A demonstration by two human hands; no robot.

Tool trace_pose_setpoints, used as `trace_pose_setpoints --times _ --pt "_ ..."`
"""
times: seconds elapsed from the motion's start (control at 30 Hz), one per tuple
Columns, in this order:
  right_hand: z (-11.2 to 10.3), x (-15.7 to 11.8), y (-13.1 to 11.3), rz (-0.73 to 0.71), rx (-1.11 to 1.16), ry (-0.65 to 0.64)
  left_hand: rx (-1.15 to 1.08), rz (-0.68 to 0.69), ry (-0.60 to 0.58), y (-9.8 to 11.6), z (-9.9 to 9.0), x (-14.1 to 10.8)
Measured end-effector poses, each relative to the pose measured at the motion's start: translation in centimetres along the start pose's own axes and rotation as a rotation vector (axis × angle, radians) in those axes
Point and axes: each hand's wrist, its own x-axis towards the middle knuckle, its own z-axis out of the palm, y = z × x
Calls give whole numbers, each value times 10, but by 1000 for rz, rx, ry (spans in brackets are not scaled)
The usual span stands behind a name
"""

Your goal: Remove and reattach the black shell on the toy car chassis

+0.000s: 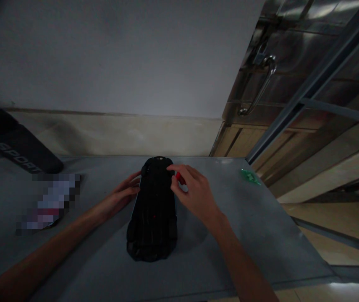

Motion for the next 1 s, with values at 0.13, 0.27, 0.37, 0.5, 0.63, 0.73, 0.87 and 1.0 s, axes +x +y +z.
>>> trace_pose_setpoints --times 0.13,0.27,0.37,0.5,0.63,0.73,0.87,1.0 --pt "-1 0 0 2 -14 1 -5 1 -7 0 0 0" --pt "-1 0 -1 -12 -9 2 -8 22 -8 0 2 0" --pt "-1 0 0 -27 1 -1 9 18 0 0 3 0" --pt "0 0 1 -6 -12 16 15 3 7 1 2 1" --pt "0 -2 -1 -19 9 11 3 -5 25 -1 2 2" --pt "0 -3 -4 -40 6 13 -4 -18 43 0 4 2" --pt "2 -3 -5 -40 -22 56 3 -24 46 4 7 1" --pt "0 -2 -6 -47 -24 38 -2 -13 35 7 8 -2"
